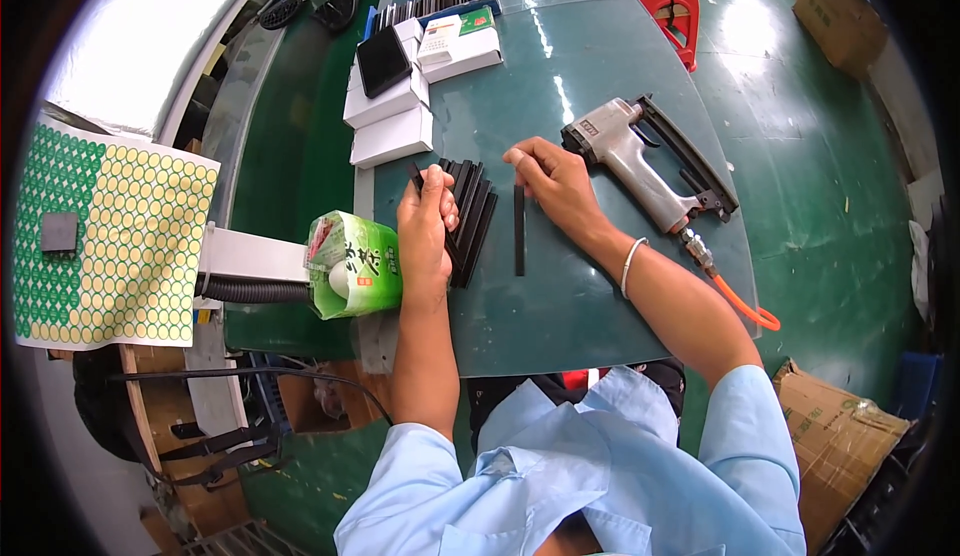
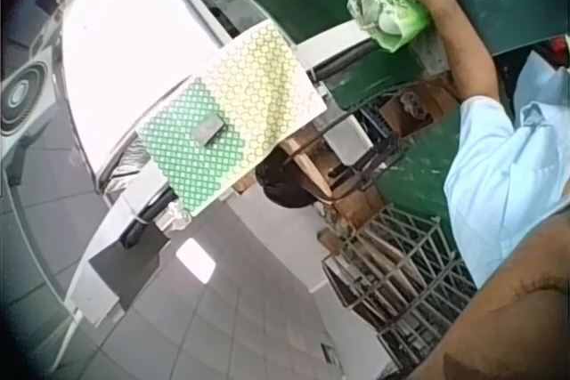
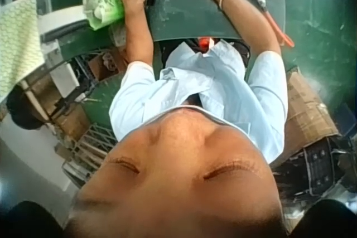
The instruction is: Assembling bicycle saddle components using a pneumatic stapler and preparing foam padding for assembly.
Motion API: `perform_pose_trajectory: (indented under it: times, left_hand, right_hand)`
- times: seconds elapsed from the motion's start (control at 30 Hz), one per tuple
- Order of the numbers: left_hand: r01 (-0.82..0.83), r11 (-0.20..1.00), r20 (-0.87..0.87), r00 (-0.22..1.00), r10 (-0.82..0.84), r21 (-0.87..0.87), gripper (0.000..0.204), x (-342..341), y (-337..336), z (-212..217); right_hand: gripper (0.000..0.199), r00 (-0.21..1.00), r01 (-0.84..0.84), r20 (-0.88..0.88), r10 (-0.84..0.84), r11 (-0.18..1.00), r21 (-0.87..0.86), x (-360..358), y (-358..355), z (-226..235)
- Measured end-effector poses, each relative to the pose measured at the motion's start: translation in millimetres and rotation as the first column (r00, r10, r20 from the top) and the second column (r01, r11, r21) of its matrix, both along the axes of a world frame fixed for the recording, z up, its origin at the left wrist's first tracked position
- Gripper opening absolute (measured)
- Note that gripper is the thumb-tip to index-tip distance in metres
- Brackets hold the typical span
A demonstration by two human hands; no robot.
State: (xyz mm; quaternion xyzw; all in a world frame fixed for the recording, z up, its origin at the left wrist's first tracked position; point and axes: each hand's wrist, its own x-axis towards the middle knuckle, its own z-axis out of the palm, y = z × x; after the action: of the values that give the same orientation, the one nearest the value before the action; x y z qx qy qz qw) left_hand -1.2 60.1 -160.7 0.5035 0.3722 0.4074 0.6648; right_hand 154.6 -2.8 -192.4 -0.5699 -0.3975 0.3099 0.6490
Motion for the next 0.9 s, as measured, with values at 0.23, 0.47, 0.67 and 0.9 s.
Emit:
perform_pose_trajectory:
  times: [0.23,0.47,0.67,0.9]
  left_hand:
    - [0.087,0.897,-0.457,0.879,0.135,0.433,0.027,2,-1,-18]
    - [0.402,0.798,-0.82,0.539,0.191,0.449,0.055,7,-12,-5]
    - [0.565,0.549,-0.788,0.431,0.44,0.616,0.104,14,-24,-19]
    - [0.576,0.637,-0.859,0.317,0.403,0.512,0.115,9,-23,-18]
  right_hand:
    - [0.023,0.999,-0.026,0.041,0.026,1.0,-0.008,-1,1,-1]
    - [0.021,0.996,-0.032,0.078,0.033,0.999,-0.012,2,1,-4]
    - [0.023,1.0,0.003,0.005,-0.003,1.0,0.001,-1,3,-3]
    - [0.023,1.0,0.009,0.028,-0.009,1.0,-0.004,0,2,-4]
